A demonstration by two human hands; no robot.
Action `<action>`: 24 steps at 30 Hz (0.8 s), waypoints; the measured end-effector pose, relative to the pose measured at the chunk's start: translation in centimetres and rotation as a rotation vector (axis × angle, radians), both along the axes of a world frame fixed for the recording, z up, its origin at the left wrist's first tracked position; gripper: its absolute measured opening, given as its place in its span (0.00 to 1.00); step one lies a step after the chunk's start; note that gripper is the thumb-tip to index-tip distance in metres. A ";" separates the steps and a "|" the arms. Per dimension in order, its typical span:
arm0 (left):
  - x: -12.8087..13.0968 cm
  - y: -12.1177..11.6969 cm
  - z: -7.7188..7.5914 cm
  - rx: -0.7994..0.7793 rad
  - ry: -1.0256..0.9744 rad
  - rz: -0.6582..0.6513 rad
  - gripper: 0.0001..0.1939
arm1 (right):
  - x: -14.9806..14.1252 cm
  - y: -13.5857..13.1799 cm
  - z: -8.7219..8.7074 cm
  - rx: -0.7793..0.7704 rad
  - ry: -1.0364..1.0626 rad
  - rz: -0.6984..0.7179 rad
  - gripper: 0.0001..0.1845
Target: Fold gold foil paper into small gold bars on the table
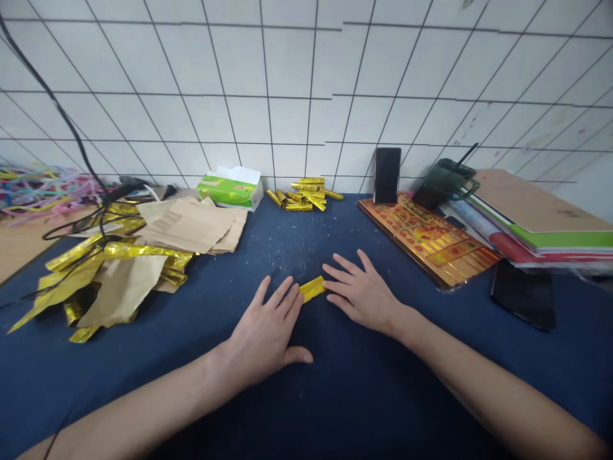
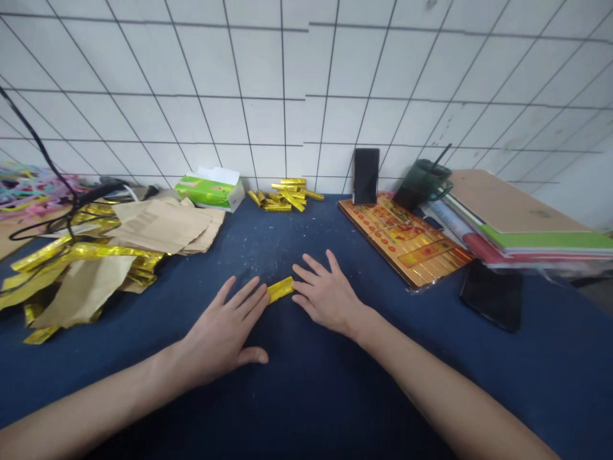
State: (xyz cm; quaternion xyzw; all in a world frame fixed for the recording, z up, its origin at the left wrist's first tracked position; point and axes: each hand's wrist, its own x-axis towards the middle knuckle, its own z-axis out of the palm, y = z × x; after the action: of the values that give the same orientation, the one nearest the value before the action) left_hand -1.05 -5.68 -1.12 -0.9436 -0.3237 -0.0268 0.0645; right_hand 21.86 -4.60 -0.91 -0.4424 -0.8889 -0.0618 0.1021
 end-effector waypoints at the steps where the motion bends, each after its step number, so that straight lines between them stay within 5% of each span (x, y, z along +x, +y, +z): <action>1: 0.0 -0.2 0.0 0.002 0.006 -0.007 0.42 | 0.1 0.0 0.0 0.006 -0.007 -0.004 0.15; 12: -0.4 -0.3 -0.1 -0.083 0.058 -0.030 0.43 | -0.6 -0.6 0.0 -0.026 -0.021 0.005 0.18; 18: -0.2 -0.3 0.1 -0.111 0.065 -0.019 0.44 | -2.5 -1.7 -0.4 -0.191 -0.018 0.182 0.37; 24: -0.4 -0.1 0.0 -0.114 0.037 -0.036 0.43 | -1.7 -1.3 -1.4 -0.196 -0.028 0.055 0.33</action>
State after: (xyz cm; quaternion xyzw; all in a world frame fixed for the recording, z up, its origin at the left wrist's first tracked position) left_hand -1.48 -5.76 -1.14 -0.9517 -0.3066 0.0081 0.0163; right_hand 20.18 -5.87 -2.34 -0.4247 -0.9038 0.0222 0.0475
